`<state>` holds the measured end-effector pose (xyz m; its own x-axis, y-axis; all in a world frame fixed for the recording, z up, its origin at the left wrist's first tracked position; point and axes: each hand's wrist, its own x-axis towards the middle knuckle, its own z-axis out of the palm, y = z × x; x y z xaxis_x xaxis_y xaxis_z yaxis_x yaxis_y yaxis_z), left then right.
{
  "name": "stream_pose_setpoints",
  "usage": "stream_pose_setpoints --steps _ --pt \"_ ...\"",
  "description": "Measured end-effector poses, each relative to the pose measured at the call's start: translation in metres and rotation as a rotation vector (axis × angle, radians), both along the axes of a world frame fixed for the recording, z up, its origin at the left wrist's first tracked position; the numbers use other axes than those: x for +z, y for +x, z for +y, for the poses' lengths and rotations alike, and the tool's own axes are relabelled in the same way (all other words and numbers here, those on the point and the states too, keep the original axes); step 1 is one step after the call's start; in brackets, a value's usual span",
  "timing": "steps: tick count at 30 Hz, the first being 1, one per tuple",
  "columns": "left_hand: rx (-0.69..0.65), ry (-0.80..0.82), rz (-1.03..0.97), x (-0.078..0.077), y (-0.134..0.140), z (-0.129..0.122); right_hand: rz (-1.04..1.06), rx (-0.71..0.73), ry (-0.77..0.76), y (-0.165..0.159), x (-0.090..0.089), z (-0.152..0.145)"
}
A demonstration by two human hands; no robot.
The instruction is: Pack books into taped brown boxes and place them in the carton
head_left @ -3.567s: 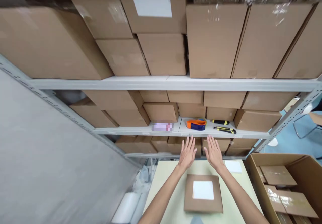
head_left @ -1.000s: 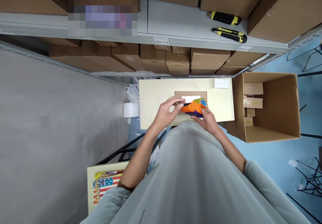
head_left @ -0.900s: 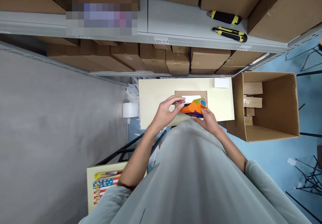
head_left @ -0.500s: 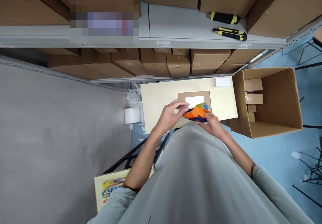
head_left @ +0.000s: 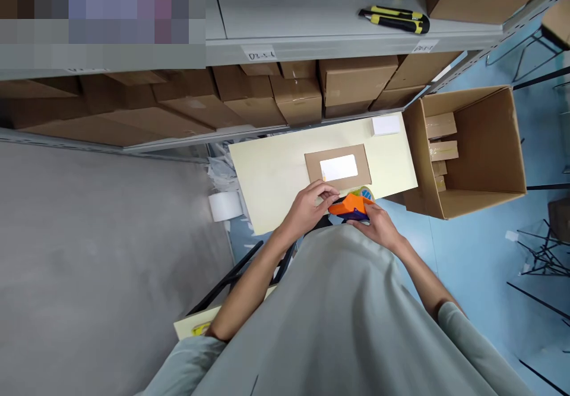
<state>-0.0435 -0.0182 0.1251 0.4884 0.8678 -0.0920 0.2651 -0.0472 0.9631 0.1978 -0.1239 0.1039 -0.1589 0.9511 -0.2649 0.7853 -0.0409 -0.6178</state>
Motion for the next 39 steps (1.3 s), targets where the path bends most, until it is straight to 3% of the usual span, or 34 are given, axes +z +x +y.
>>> stream_pose_setpoints --steps 6,9,15,20,24,28,32,35,39 --pt "0.04 0.002 0.037 0.014 0.027 -0.019 0.07 0.034 -0.033 0.031 -0.002 -0.005" --pt "0.117 -0.031 0.062 0.013 0.049 -0.032 0.09 0.08 -0.075 0.052 -0.006 -0.004" --pt "0.26 -0.111 0.073 -0.015 0.089 -0.046 0.066 0.15 -0.261 0.115 -0.021 -0.005" --pt "0.479 -0.15 0.054 -0.041 0.084 -0.049 0.005 0.201 -0.342 0.181 -0.038 -0.01" --pt "0.512 -0.196 0.038 -0.077 0.092 -0.067 -0.086 0.326 -0.326 0.215 -0.06 0.0" --pt "0.597 -0.262 -0.032 -0.131 0.118 -0.096 -0.335 0.421 -0.252 0.232 -0.09 0.025" --pt "0.79 -0.356 -0.066 -0.184 0.143 -0.115 -0.492 0.514 -0.195 0.238 -0.121 0.047" --pt "0.902 -0.382 -0.069 -0.215 0.154 -0.115 -0.557 0.538 -0.189 0.235 -0.139 0.058" --pt "1.053 -0.301 -0.077 -0.242 0.164 -0.1 -0.576 0.535 -0.193 0.221 -0.156 0.07"
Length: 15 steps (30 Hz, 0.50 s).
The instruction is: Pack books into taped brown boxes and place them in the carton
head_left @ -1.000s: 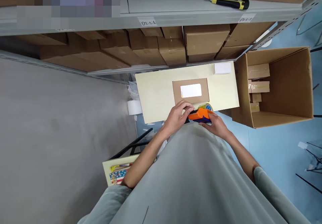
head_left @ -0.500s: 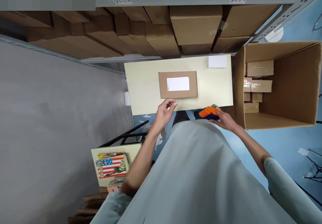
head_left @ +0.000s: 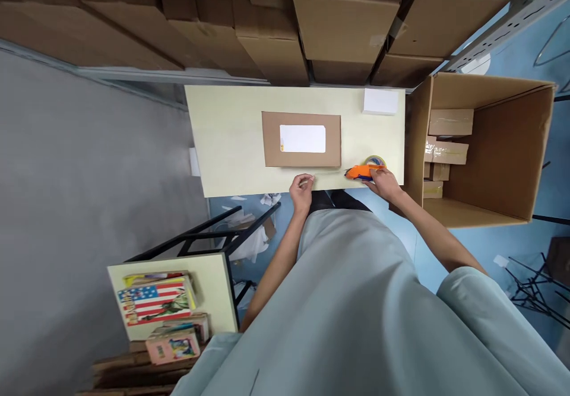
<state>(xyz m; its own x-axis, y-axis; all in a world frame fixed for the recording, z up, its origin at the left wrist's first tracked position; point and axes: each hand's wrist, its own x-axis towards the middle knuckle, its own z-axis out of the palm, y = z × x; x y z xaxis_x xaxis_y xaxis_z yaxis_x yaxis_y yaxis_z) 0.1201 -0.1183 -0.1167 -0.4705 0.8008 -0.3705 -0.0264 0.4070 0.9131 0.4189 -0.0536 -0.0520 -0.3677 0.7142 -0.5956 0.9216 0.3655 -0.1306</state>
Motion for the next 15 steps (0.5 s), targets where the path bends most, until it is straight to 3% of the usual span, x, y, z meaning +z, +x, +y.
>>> stream_pose_setpoints --steps 4,9,15 --pt "0.205 0.036 0.046 -0.013 0.016 0.02 -0.007 -0.026 0.044 -0.013 -0.012 0.013" --pt "0.437 0.028 -0.002 -0.014 0.037 0.04 -0.003 -0.056 0.081 -0.02 -0.018 0.024" --pt "0.522 -0.111 -0.148 -0.014 0.041 0.049 0.001 -0.012 0.073 -0.028 -0.012 0.03"
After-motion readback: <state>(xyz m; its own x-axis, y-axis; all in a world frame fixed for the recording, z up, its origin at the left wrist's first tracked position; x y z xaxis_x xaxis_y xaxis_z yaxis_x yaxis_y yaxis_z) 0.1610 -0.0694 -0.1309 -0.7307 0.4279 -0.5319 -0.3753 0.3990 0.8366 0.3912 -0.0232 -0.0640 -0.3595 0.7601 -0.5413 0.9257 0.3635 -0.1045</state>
